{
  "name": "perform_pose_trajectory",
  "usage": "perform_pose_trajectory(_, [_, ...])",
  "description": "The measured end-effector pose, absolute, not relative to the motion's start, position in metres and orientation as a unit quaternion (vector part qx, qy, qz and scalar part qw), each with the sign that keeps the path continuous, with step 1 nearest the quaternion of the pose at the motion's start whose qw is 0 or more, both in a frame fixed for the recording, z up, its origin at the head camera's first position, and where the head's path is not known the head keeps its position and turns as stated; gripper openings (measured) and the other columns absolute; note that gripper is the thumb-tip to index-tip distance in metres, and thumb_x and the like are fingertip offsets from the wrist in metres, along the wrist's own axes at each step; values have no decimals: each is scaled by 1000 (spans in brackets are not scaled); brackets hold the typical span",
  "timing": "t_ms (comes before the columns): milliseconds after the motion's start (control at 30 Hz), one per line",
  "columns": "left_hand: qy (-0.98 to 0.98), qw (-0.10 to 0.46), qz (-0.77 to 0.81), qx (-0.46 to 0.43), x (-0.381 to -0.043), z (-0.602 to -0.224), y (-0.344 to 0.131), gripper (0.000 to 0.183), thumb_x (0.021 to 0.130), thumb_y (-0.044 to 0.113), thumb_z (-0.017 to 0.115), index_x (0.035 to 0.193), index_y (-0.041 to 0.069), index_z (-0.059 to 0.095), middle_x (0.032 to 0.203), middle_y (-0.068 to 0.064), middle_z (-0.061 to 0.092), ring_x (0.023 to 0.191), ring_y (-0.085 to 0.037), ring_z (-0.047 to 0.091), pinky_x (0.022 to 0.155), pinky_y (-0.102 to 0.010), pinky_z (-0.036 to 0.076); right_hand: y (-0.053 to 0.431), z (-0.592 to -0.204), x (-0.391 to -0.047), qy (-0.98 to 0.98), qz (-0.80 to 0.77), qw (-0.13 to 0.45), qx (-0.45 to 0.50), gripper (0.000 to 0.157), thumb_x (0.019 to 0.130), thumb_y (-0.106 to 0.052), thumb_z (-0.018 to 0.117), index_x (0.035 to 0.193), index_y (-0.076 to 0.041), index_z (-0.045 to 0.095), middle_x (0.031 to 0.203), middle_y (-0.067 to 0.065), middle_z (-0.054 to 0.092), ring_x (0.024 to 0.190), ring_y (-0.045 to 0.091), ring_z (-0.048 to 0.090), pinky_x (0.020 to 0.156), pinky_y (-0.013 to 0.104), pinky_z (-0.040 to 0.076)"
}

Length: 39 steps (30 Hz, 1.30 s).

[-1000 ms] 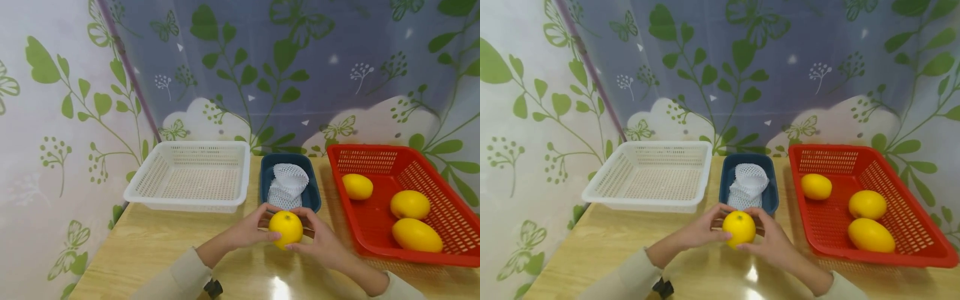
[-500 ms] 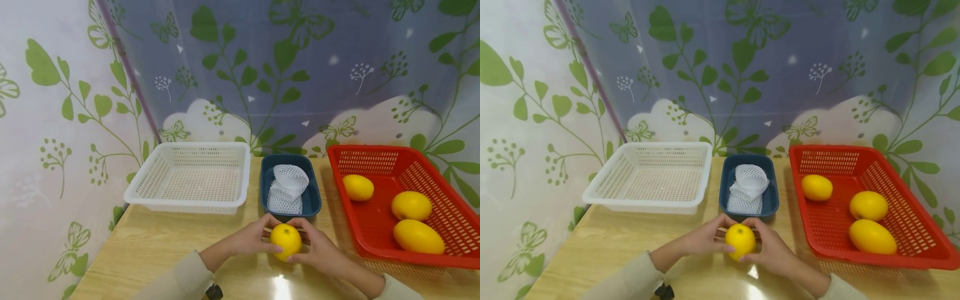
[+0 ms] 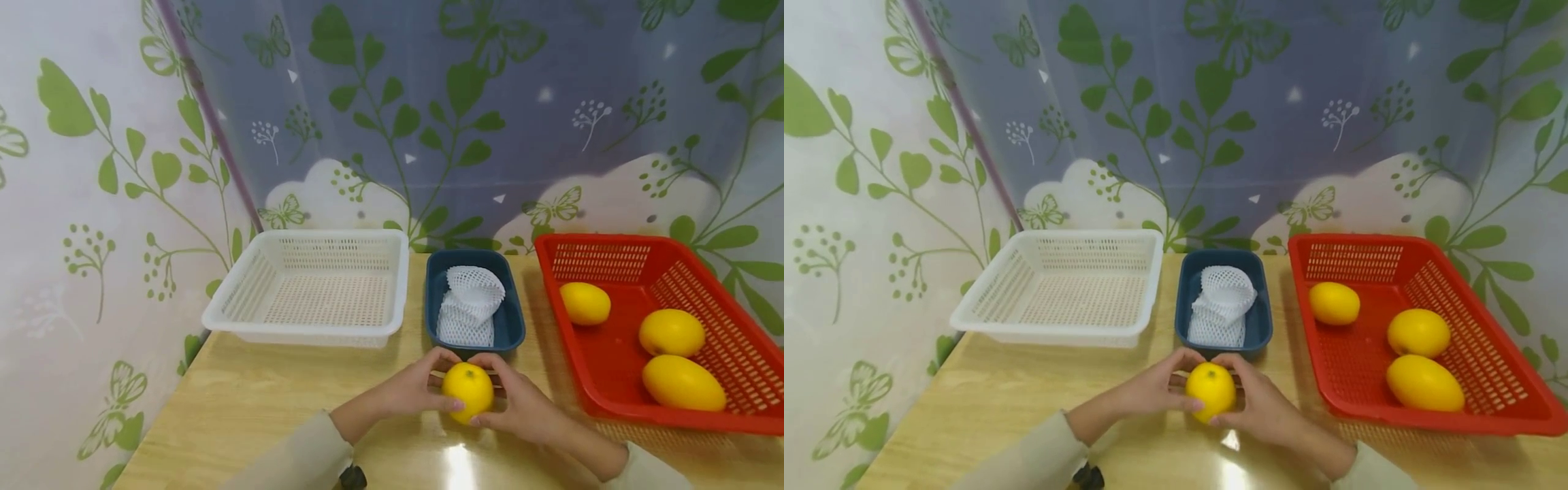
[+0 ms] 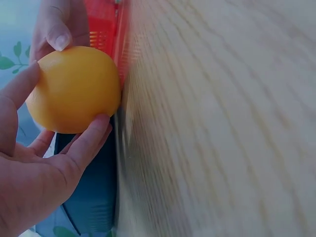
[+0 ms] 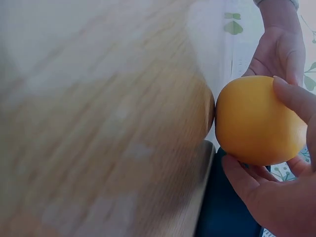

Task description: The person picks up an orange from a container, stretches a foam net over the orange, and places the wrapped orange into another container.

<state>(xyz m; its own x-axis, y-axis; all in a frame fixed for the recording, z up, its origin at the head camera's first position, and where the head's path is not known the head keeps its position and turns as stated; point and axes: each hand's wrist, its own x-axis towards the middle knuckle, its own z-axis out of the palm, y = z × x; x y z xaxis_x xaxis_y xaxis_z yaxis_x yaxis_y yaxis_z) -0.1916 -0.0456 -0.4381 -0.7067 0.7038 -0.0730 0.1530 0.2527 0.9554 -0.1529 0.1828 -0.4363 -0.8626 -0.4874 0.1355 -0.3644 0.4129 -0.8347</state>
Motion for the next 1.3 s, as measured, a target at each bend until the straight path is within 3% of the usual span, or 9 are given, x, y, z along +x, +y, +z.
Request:
perform_pose_trajectory(333, [750,271,543,262,-188,-438,-41,55,88,13,73,132,13,41,131,-4,48,114,-19,55,96,-27,48,182,-439,-150,839,-483,78,-238,75,76,-26,84,134,-7,40,131,14,51,111,29,56,94,36,51])
perform_pose_trajectory(567, [744,273,545,273,-187,-440,-41,53,89,14,71,133,14,41,132,-2,48,115,-18,54,96,-25,47,184,-433,-148,850,-466,85,-231,76,77,-29,84,135,-8,40,134,14,50,113,31,55,94,45,50])
perform_pose_trajectory(767, [748,255,538,292,-188,-440,-38,53,88,13,72,132,13,43,130,-1,50,118,-15,51,96,-23,45,187,-417,-146,869,-430,70,-233,73,83,-37,77,138,-8,38,137,18,47,115,35,55,89,45,53])
perform_pose_trajectory(867, [750,252,532,300,-188,-440,-36,52,89,13,72,133,12,43,130,-1,50,118,-13,51,95,-22,46,189,-402,-146,885,-400,49,-231,70,86,-39,73,139,-9,39,137,17,47,114,32,56,89,45,53])
perform_pose_trajectory(1033, [747,265,536,291,-187,-439,-33,53,89,14,72,133,13,43,129,-3,50,113,-16,56,91,-23,50,196,-362,-154,913,-338,-8,-229,62,87,-30,73,137,-9,43,136,16,50,108,30,59,86,43,55])
perform_pose_trajectory(1167, [752,262,530,291,-186,-437,-33,55,88,13,72,134,13,42,130,-5,49,114,-19,56,91,-23,49,202,-325,-173,926,-298,-54,-225,60,86,-21,75,135,-4,45,132,19,52,106,33,61,84,48,55])
perform_pose_trajectory(1300, [760,258,521,291,-186,-437,-35,55,88,14,72,134,13,42,130,-5,50,113,-19,56,92,-23,48,202,-300,-200,939,-260,-64,-215,62,86,-21,75,136,-2,44,133,22,48,109,39,57,84,53,53])
